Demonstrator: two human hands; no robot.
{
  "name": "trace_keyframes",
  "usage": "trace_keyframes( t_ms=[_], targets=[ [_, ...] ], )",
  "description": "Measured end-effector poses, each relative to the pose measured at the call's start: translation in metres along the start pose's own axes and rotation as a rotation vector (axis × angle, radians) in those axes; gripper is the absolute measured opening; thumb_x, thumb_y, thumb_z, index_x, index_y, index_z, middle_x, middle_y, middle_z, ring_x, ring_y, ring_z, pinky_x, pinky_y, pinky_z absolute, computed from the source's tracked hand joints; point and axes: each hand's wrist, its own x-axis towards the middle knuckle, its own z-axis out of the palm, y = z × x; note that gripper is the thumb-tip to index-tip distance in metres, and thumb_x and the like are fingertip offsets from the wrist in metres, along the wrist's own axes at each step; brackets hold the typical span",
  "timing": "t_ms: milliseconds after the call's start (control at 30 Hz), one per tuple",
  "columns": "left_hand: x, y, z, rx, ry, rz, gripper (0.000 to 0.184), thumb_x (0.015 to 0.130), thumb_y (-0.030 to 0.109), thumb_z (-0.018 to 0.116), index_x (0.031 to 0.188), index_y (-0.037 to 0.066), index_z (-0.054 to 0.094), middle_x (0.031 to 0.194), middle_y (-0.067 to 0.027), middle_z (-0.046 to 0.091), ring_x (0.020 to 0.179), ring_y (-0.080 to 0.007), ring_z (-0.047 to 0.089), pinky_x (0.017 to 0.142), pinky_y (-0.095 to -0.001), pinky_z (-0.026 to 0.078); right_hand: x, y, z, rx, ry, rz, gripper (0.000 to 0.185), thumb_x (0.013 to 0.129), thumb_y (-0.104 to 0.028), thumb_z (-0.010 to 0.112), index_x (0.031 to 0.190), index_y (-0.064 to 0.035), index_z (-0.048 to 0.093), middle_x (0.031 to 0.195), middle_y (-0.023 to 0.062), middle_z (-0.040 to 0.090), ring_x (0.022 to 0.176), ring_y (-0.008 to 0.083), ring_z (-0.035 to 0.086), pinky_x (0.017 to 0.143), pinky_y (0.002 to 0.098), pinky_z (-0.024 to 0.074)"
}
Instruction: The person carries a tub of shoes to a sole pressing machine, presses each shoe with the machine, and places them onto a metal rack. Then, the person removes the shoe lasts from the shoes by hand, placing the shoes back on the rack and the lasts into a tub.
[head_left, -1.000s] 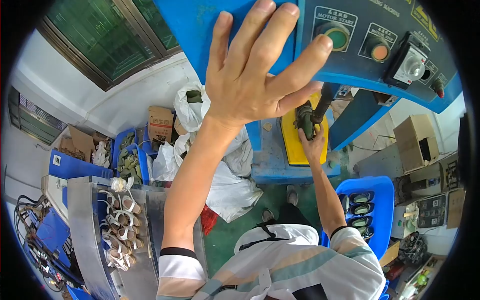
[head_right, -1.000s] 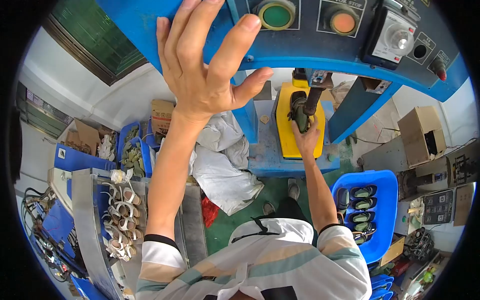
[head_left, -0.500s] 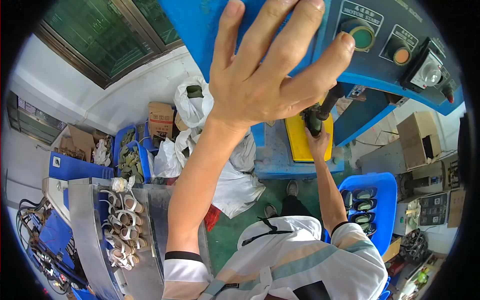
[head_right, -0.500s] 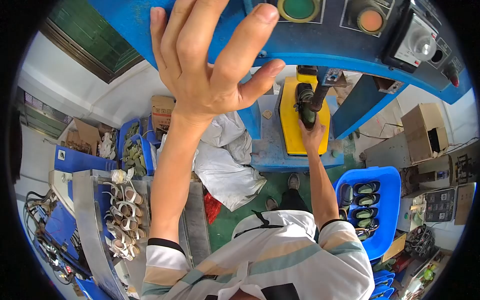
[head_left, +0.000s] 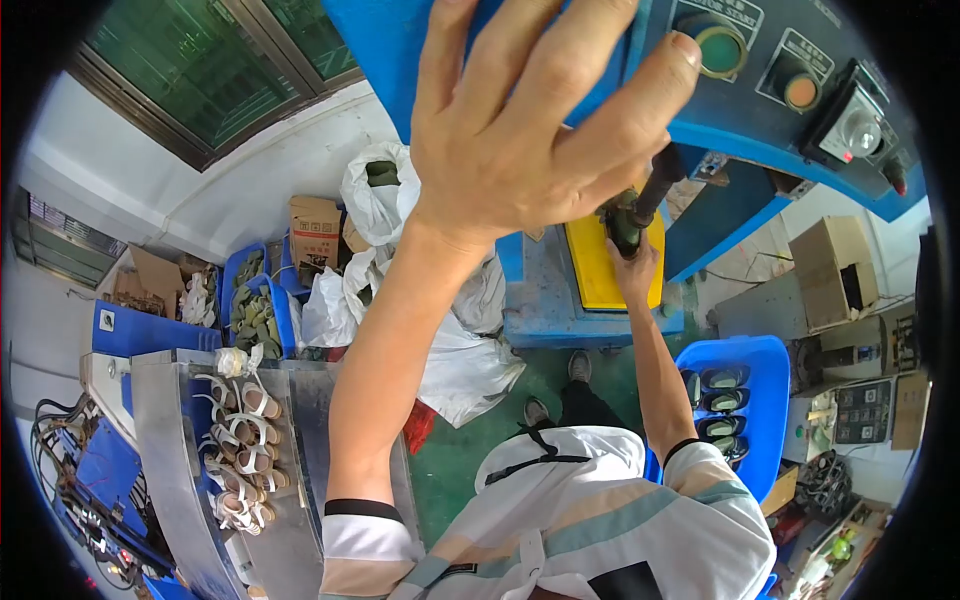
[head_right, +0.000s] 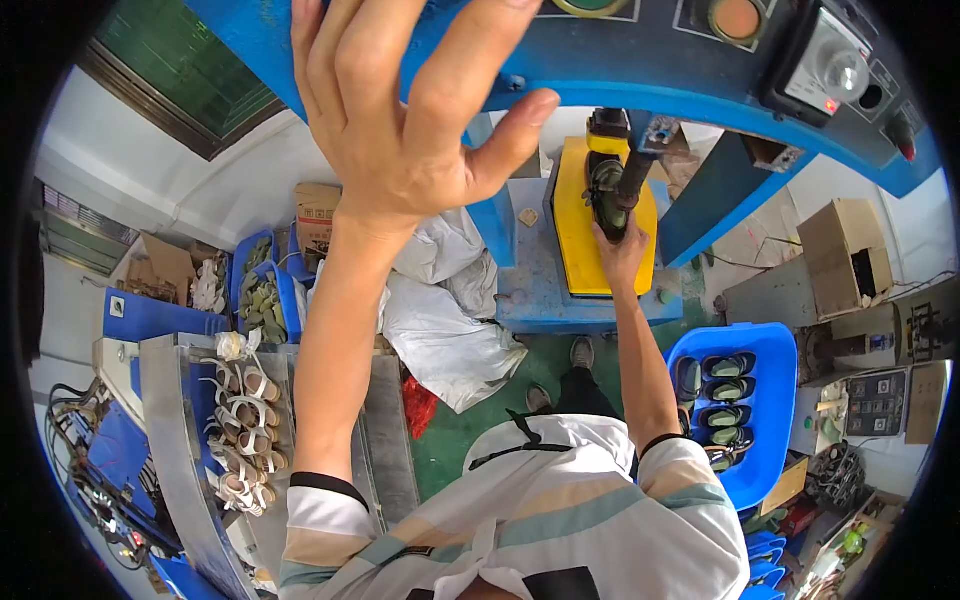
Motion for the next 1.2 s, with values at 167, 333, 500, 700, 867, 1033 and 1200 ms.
trace_keyframes(
  t_ms=[167,333,500,700,867,1033,1200],
  targets=[
    [-0.003,-0.009,-0.003,0.014,-0.026,0.054,0.033,0.094,0.036,0.053,0.123,0.023,0.06,0.127,-0.0103,0.058,0.118,-0.0276,0.056,0.112,-0.047,0.03,0.008,0.002,-0.003,-0.004,-0.1,0.094,0.053,0.076,-0.028,0.079,0.116,0.0003,0.058,0.096,0.0186,0.067,0.099,0.0347,0.056,0.085,0.041,0.0449],
    [0.0,-0.005,-0.004,-0.025,-0.015,0.008,0.034,0.095,0.037,0.049,0.123,0.022,0.061,0.127,-0.0105,0.059,0.117,-0.0286,0.057,0.11,-0.0474,0.032,-0.007,-0.006,-0.035,-0.195,-0.058,-0.008,0.059,0.077,-0.03,0.078,0.125,-0.0025,0.058,0.116,0.0216,0.063,0.107,0.0399,0.053,0.095,0.0444,0.0403],
    [0.001,-0.004,-0.005,-0.031,-0.006,0.005,0.033,0.094,0.035,0.05,0.122,0.021,0.061,0.128,-0.0111,0.059,0.117,-0.0292,0.057,0.109,-0.0478,0.033,-0.039,-0.01,-0.081,-0.201,-0.127,-0.039,0.048,0.081,-0.027,0.074,0.121,-0.0026,0.062,0.125,0.0186,0.06,0.114,0.038,0.051,0.101,0.0455,0.0379],
    [0.001,-0.004,-0.005,-0.015,-0.008,0.019,0.034,0.094,0.034,0.052,0.123,0.019,0.06,0.127,-0.0125,0.059,0.117,-0.0306,0.057,0.109,-0.0477,0.033,-0.05,-0.006,-0.126,-0.221,-0.186,-0.051,0.038,0.083,-0.02,0.072,0.116,-0.0028,0.065,0.124,0.016,0.061,0.114,0.0345,0.051,0.1,0.0445,0.0393],
    [0.002,-0.003,-0.009,-0.082,-0.055,-0.014,0.038,0.091,0.034,0.057,0.125,0.018,0.059,0.129,-0.0139,0.057,0.118,-0.0323,0.056,0.109,-0.0474,0.033,-0.046,0.006,-0.133,-0.255,-0.231,-0.122,0.037,0.083,-0.019,0.072,0.116,-0.0031,0.065,0.121,0.0145,0.063,0.111,0.0336,0.052,0.097,0.0441,0.0407],
    [-0.003,0.002,-0.026,-0.365,-0.06,-0.105,0.046,0.084,0.03,0.068,0.126,0.014,0.058,0.133,-0.0177,0.051,0.119,-0.0374,0.051,0.099,-0.0509,0.041,-0.034,-0.001,-0.112,-0.309,-0.272,-0.154,0.048,0.083,-0.023,0.071,0.125,-0.0038,0.059,0.126,0.0151,0.059,0.113,0.035,0.051,0.096,0.0481,0.0393],
    [-0.061,0.053,-0.109,-0.345,-0.196,-0.478,0.053,0.081,0.023,0.071,0.13,0.011,0.052,0.14,-0.0215,0.042,0.128,-0.0386,0.044,0.105,-0.0539,0.034,-0.011,-0.001,-0.081,-0.388,-0.307,-0.082,0.064,0.08,-0.036,0.073,0.131,-0.0018,0.053,0.129,0.0186,0.056,0.114,0.0377,0.05,0.094,0.0514,0.0393]
  ],
)
